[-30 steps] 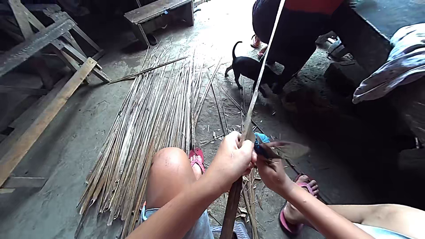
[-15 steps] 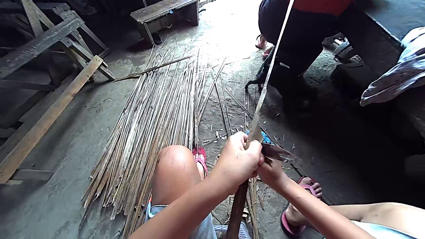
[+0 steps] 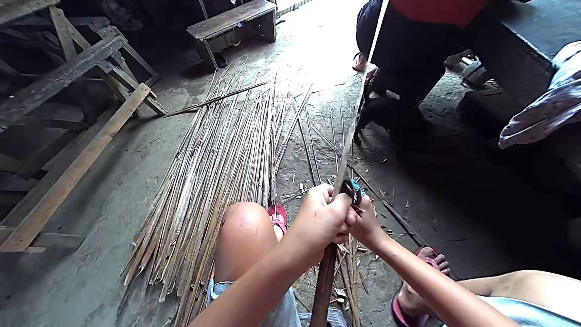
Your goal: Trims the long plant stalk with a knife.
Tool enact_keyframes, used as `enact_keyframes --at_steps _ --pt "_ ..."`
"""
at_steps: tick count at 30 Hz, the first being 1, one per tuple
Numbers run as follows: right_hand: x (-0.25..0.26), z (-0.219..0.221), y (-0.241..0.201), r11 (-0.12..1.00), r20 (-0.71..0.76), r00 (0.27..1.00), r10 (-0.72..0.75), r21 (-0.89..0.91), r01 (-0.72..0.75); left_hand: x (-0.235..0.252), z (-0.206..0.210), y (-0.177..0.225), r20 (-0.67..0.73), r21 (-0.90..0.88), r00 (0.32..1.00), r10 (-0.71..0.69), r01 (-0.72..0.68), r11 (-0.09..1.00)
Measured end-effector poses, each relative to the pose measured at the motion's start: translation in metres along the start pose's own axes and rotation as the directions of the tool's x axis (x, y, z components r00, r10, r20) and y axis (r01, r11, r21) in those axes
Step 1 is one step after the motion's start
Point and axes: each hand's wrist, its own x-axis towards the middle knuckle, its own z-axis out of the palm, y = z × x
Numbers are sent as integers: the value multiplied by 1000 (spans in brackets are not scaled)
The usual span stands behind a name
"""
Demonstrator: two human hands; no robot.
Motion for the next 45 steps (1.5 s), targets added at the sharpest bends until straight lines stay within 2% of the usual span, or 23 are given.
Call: enact_keyframes --at_steps 4,7,8,10,11,13,15,17,18,20,22,24,27,31,34,37,38,40,42,45 --pt "-5 11 -2 979 -25 981 195 -58 -196 7 2 2 -63 -59 998 -25 22 998" --pt "-5 15 -14 933 -73 952 297 -190 -306 13 2 3 -114 -82 993 -30 21 996" --pt "-2 13 -20 895 -75 923 378 -225 -385 14 3 3 -120 -86 992 -38 28 996" --pt "10 5 -26 778 -103 809 578 -231 -585 14 5 2 -111 -91 992 -66 56 994" --pt "17 1 -21 726 -147 753 642 -199 -658 14 6 1 -94 -78 992 -82 75 994" --pt "26 -8 -16 685 -215 684 697 -81 -724 16 5 0 -55 -2 993 -109 109 994" --pt "33 -15 -19 674 -234 642 730 95 -732 18 3 -2 -41 68 992 -118 120 990" --pt "36 -19 -30 648 -182 630 755 347 -678 21 3 -4 -74 109 992 -100 108 988" --pt "35 -23 -42 617 -133 644 754 480 -623 22 4 -6 -99 124 992 -78 90 988" --pt "28 -32 -62 598 -37 735 677 610 -520 24 4 -10 -125 151 992 -29 48 987" --pt "19 -40 -73 662 24 837 547 599 -450 26 5 -16 -105 182 994 15 4 983" --pt "11 -43 -80 705 61 872 485 562 -432 27 9 -21 -85 253 995 54 -31 967" --pt "10 -46 -85 697 27 860 509 573 -430 28 18 -25 -96 367 993 66 -26 930" --pt "24 -60 -81 723 -155 816 556 576 -383 25 28 -26 -40 421 998 -56 68 904" --pt "34 -76 -80 669 -168 763 625 619 -411 28 25 -28 94 337 993 -65 29 941" --pt "29 -81 -81 603 -115 712 693 633 -485 32 24 -27 58 250 998 -14 -1 968" --pt "22 -78 -79 633 -98 729 677 583 -510 32 24 -25 31 230 1000 0 -7 973" --pt "3 -69 -72 767 -69 814 577 386 -512 32 25 -23 13 173 999 32 -34 984" --pt "-12 -58 -59 905 -93 911 402 188 -381 30 27 -21 27 113 997 78 -80 990" --pt "-18 -50 -40 982 -180 970 162 127 -140 29 30 -21 35 55 993 115 -117 992"
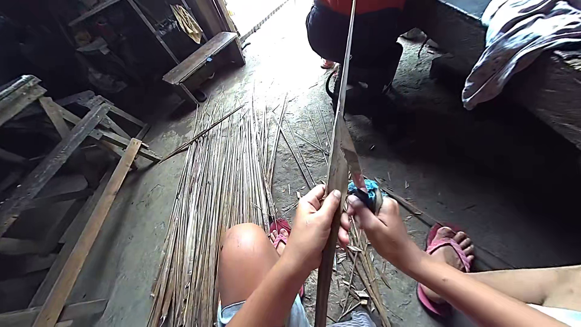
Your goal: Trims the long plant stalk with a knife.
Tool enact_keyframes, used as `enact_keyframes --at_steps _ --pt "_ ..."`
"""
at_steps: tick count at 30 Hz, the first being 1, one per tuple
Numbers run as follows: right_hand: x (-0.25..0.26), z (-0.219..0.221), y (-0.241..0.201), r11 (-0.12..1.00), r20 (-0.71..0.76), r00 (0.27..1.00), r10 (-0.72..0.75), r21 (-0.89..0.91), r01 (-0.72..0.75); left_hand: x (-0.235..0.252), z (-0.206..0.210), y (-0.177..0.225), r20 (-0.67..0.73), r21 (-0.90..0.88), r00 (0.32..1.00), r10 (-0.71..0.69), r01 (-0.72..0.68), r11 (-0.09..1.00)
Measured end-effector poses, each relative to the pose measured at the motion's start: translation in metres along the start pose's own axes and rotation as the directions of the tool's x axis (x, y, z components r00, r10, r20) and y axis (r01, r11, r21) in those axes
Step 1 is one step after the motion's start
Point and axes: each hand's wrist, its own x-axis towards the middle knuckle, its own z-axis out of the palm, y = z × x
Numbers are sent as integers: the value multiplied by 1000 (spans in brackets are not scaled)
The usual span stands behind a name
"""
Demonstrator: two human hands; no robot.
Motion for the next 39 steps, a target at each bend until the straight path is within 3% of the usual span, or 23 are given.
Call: enact_keyframes --at_steps 3,7,11,17,24,30,35,39 --pt "3 -2 5 986 -38 985 -167 11 168 -1 4 0 13 9 1000 0 0 1000" --pt "11 -4 5 980 -13 985 -172 -103 170 -1 6 1 36 28 999 6 -7 1000" --pt "17 1 20 974 8 987 -163 -160 162 0 4 6 28 -64 996 -88 90 994" --pt "23 1 37 946 16 999 -28 -322 31 -3 -3 11 65 -169 988 -141 150 974" --pt "33 -11 19 764 -146 984 98 -623 -169 -5 -14 13 40 -169 986 -162 167 971" --pt "31 -5 -13 747 -170 920 352 -540 -386 -8 -16 15 -27 -26 992 -126 125 992" --pt "45 -14 -5 666 -195 818 541 -494 -559 -6 -23 15 173 -202 961 -215 249 947" --pt "55 -25 2 698 -253 811 527 -416 -583 -4 -27 13 221 -270 948 -229 286 920"
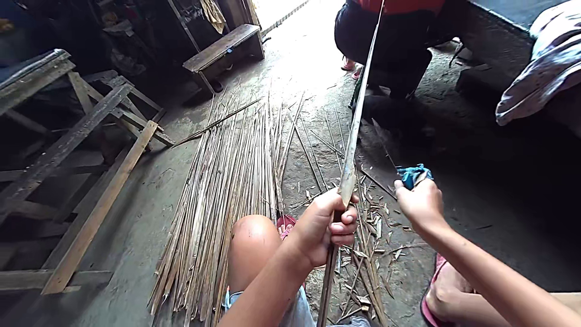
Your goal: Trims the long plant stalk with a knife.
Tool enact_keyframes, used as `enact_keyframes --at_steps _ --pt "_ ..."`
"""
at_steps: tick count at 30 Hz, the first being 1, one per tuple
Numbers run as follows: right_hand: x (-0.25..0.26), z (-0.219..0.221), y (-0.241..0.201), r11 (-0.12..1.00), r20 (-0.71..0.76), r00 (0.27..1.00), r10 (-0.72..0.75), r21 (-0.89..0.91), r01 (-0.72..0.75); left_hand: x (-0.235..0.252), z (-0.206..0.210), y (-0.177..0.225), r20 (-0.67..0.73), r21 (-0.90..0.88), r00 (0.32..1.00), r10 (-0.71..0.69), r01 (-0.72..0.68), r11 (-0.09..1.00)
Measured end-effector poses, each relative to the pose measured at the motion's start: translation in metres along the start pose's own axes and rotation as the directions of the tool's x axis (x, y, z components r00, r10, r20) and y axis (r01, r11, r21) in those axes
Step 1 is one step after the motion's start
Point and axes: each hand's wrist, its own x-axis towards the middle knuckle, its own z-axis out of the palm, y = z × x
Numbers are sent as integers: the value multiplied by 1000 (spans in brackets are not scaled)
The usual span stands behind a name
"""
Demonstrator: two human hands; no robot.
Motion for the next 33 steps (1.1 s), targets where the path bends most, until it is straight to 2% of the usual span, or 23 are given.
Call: enact_keyframes --at_steps 3,6,9,12,14,18,21,23,25,27,29,31,32,33 --pt "-4 0 0 995 -16 998 -58 75 59 1 -1 -1 -22 -1 1000 -3 3 1000" --pt "-19 6 3 968 -8 976 -216 126 215 -1 -1 0 -9 25 1000 -2 2 1000" --pt "-31 14 6 903 1 912 -411 134 407 -2 -2 -3 45 60 999 -15 12 998" --pt "-35 16 4 833 -54 833 -550 37 552 -4 -5 -6 125 56 992 -32 26 998" --pt "-34 13 0 839 -73 836 -544 -55 541 -4 -7 -8 170 22 984 -44 41 999" --pt "-24 3 -11 895 -49 907 -418 -191 402 -5 -11 -7 175 4 983 -61 61 998" --pt "-8 -12 -20 971 -5 984 -175 -165 172 -7 -14 -8 202 1 978 -53 54 999" --pt "-1 -20 -20 979 -55 987 -148 -151 139 -9 -16 -7 198 24 979 -39 35 999" --pt "-7 -22 -20 980 -91 978 -187 -87 180 -10 -16 -5 179 59 983 -38 28 998" --pt "-23 -17 -14 937 -112 930 -350 -48 347 -10 -16 -5 153 73 987 -49 38 997" --pt "-36 -5 -3 793 -143 780 -610 -115 599 -11 -16 -6 173 80 983 -58 44 996" --pt "-37 7 5 641 -180 616 -767 -173 747 -11 -16 -8 221 82 974 -57 40 996" --pt "-34 10 6 613 -196 583 -789 -187 767 -12 -15 -9 232 88 971 -52 32 996" --pt "-32 9 4 634 -195 604 -773 -185 751 -12 -14 -10 231 96 972 -42 20 995"
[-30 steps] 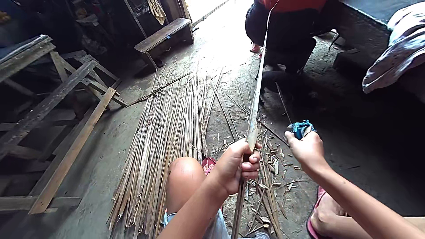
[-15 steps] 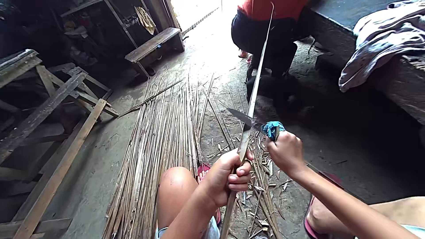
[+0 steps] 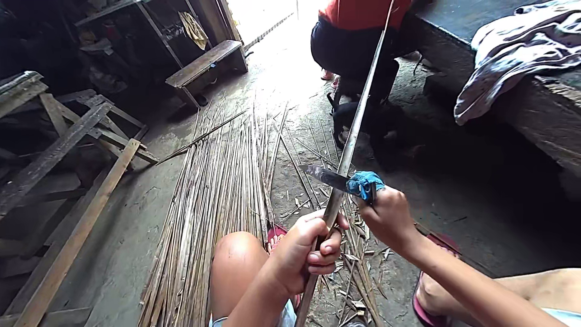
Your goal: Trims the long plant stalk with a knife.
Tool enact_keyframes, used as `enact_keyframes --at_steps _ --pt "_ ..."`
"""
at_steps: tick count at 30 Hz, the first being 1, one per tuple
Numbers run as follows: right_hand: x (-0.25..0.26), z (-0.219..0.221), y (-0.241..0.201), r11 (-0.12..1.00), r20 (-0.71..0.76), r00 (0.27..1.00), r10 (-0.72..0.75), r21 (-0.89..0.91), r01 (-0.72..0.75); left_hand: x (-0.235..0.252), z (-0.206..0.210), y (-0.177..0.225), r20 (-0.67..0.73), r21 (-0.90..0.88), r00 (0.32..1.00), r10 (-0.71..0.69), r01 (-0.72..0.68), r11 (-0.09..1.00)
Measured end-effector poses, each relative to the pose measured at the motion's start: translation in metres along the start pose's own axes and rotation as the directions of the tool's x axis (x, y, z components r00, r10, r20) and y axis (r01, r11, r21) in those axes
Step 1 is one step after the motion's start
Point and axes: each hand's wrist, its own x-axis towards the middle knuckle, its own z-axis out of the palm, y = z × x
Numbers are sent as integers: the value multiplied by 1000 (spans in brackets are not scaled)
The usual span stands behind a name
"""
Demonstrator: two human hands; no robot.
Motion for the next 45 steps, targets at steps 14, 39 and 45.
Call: enact_keyframes --at_steps 14,39,45 --pt "7 -23 -9 817 260 887 381 354 -455 -2 5 4 -198 166 978 71 -38 985" --pt "-13 22 -3 957 249 967 61 260 -127 2 24 0 -329 92 926 183 -161 983" --pt "6 15 0 971 255 936 241 -67 -232 -3 16 5 -356 10 924 141 -147 989"
